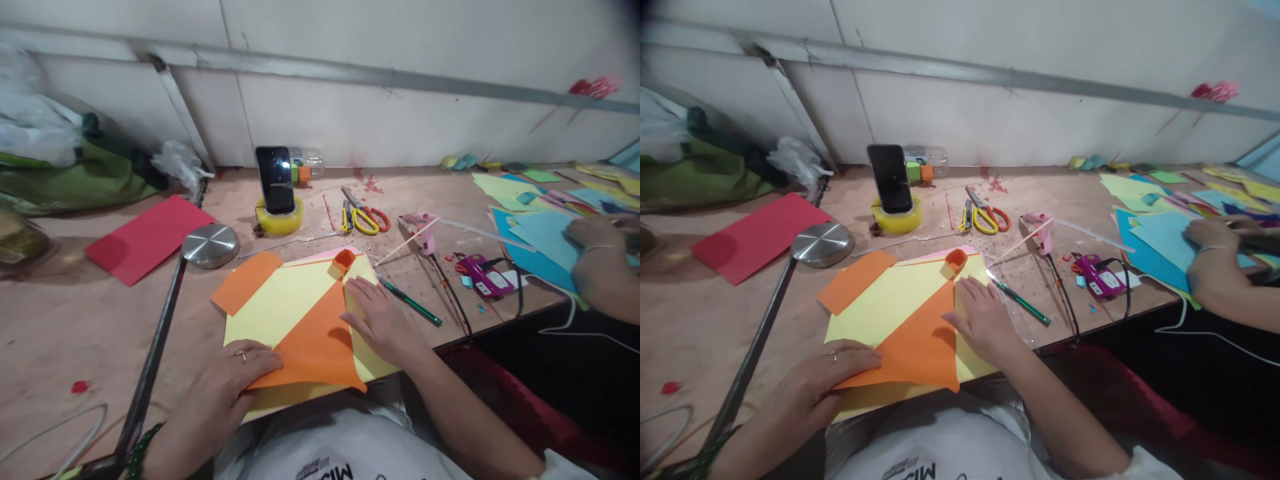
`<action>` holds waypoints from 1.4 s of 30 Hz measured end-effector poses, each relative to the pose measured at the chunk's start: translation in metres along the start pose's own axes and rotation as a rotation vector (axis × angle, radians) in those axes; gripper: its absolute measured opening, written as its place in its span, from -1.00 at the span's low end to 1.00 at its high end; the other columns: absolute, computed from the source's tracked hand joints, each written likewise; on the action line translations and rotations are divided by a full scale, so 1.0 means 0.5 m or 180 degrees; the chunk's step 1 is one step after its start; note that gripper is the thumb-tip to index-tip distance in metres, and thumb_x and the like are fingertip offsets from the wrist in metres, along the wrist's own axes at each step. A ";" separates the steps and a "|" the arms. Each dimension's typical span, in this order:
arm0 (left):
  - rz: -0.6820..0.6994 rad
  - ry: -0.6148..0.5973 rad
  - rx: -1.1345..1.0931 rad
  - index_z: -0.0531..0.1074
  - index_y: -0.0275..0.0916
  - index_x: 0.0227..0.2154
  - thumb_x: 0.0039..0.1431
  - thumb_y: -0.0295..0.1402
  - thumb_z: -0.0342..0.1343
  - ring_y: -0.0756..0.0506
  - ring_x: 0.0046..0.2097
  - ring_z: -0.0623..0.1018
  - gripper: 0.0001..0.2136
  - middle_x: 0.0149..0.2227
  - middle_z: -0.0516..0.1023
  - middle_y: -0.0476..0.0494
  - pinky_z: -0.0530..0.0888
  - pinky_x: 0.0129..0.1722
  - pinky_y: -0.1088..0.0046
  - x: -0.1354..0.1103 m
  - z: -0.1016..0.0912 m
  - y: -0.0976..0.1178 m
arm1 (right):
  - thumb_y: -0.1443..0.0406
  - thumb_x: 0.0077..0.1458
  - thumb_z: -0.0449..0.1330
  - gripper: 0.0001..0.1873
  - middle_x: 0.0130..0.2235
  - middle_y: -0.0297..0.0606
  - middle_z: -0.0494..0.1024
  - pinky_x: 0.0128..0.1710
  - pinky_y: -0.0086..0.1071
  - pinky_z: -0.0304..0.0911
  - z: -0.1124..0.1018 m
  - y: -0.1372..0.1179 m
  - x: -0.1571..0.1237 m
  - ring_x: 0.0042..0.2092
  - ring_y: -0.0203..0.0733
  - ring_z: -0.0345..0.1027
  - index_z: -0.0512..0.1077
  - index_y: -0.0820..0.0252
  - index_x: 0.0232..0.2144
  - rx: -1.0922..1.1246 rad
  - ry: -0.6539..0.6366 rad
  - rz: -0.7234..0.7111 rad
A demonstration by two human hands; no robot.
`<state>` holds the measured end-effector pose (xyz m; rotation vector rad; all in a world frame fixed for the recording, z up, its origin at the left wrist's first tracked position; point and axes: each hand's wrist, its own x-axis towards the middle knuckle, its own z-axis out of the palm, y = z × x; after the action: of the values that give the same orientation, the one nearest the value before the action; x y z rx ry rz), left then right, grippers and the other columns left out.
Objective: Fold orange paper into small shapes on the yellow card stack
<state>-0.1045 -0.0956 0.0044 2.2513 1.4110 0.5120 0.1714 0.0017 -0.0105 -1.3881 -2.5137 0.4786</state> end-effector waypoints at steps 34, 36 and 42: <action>-0.1677 0.0242 -0.0584 0.41 -0.21 -0.25 0.08 -0.22 0.01 -0.03 -0.51 0.38 -0.76 -0.55 0.32 0.08 0.31 -0.53 0.49 0.047 0.007 0.013 | 0.22 0.21 0.07 -0.62 -0.48 -0.37 0.44 -0.47 -0.42 0.28 0.057 -0.057 -0.092 -0.47 -0.25 0.35 0.26 0.22 0.05 0.1195 0.0606 0.0462; -0.1651 0.0263 -0.0555 0.40 -0.21 -0.14 0.10 -0.23 0.01 -0.02 -0.52 0.38 -0.71 -0.54 0.32 0.09 0.31 -0.53 0.49 0.042 0.011 0.011 | 0.21 0.21 0.07 -0.62 -0.48 -0.37 0.45 -0.49 -0.43 0.27 0.056 -0.058 -0.091 -0.48 -0.25 0.34 0.26 0.22 0.05 0.1153 0.0620 0.0462; -0.1501 0.0333 -0.0373 0.32 -0.24 0.03 0.14 -0.22 -0.04 -0.02 -0.53 0.38 -0.59 -0.54 0.31 0.10 0.33 -0.51 0.49 0.031 0.024 -0.001 | 0.21 0.21 0.09 -0.62 -0.51 -0.38 0.45 -0.50 -0.44 0.25 0.054 -0.063 -0.086 -0.50 -0.26 0.33 0.27 0.22 0.05 0.0989 0.0658 0.0446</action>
<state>-0.0925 -0.0833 -0.0048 1.7394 1.8388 0.5384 0.1602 -0.0551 -0.0252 -1.4150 -2.0852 0.6811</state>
